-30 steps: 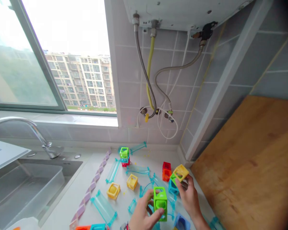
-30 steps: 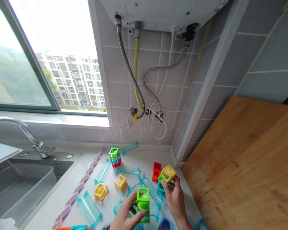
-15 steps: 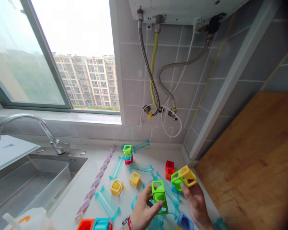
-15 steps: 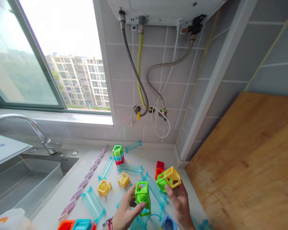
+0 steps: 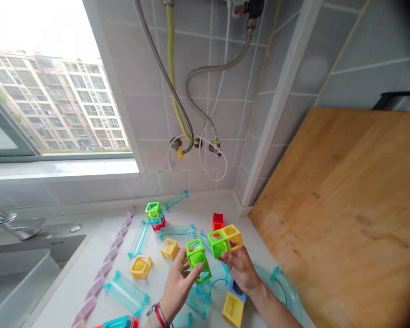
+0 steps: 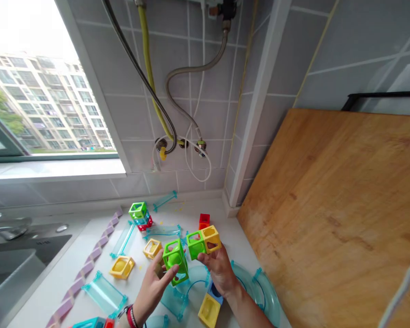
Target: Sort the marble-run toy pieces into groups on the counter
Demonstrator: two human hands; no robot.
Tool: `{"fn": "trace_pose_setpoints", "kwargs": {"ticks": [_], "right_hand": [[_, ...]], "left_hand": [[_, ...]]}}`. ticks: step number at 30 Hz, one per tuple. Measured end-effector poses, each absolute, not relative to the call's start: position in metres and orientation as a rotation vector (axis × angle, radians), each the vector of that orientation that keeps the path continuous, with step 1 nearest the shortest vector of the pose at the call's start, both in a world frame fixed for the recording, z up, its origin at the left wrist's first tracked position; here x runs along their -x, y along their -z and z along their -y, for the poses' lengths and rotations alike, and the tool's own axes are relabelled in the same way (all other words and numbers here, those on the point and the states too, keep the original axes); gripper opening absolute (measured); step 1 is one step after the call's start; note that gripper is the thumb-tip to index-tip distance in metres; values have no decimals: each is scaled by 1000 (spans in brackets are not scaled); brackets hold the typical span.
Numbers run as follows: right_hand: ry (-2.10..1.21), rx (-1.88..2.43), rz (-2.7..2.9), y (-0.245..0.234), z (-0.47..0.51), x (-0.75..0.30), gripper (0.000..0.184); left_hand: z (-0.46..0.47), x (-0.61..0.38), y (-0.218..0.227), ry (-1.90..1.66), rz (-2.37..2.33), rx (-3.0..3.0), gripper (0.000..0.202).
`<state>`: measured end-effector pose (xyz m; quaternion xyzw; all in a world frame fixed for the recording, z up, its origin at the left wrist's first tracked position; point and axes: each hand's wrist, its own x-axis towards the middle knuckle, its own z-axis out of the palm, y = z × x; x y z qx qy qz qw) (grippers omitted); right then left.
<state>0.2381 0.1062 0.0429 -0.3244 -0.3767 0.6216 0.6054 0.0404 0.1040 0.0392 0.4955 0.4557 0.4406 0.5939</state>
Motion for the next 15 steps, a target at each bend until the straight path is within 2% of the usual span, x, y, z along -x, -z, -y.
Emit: {"fn": "trace_pose_setpoints", "kwargs": {"ticks": [7, 15], "right_hand": [[-1393, 838, 877, -38, -104, -234, 59], [-1316, 905, 927, -26, -100, -229, 57]], "left_hand": [[-101, -41, -45, -995, -1034, -1152, 62], [-99, -41, -38, -1001, -1070, -1153, 66]]}}
